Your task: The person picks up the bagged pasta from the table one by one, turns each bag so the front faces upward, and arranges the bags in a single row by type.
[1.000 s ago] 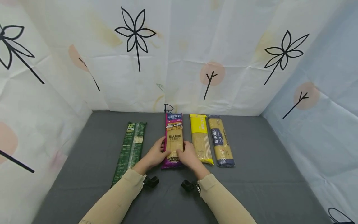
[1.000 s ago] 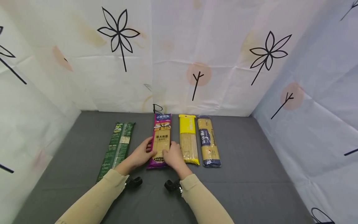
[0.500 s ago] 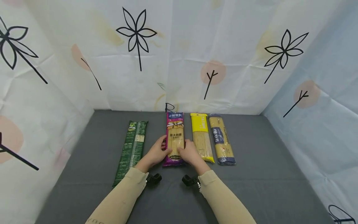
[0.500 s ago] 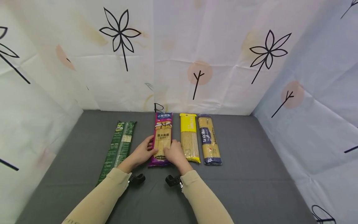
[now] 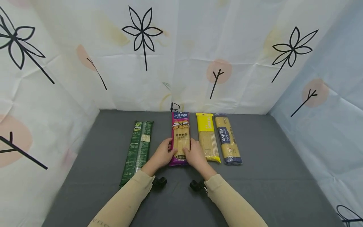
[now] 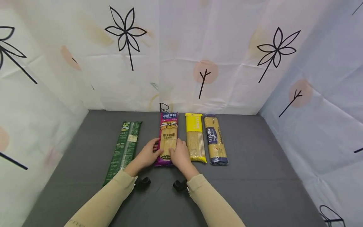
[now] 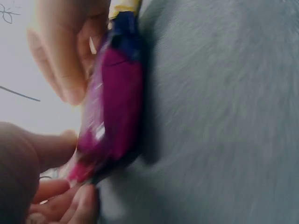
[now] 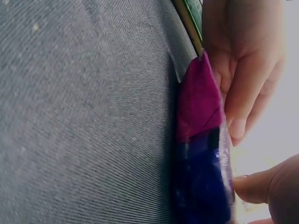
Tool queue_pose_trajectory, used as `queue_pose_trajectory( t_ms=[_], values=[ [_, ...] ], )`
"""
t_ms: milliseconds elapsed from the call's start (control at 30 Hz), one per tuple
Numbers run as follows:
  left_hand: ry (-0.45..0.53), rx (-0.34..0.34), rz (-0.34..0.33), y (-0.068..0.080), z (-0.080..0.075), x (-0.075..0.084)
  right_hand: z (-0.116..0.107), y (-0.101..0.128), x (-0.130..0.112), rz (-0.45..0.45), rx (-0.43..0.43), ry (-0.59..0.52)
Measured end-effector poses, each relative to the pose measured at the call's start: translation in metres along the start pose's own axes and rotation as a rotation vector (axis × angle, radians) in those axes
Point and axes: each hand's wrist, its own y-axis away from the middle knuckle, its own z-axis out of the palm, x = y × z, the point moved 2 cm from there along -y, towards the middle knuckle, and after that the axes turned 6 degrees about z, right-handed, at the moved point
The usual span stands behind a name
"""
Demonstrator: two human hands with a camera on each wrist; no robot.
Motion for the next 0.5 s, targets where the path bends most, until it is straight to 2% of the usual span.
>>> queue_pose_trajectory(
  t_ms=[133,300,367,500],
  values=[
    [-0.037,-0.051,0.036,0.004,-0.014,0.003,-0.002,0.003,-0.002,-0.056,0.064,0.014],
    [-0.058,-0.025,0.073,0.010,-0.043,0.000,-0.005,0.012,-0.014,-0.192,0.131,0.003],
    [-0.065,0.003,0.077,0.011,-0.059,-0.002,-0.004,0.017,-0.021,-0.253,0.130,-0.033],
    [-0.095,0.040,0.089,0.012,-0.086,-0.008,0.003,0.029,-0.035,-0.344,0.062,-0.150]
  ],
)
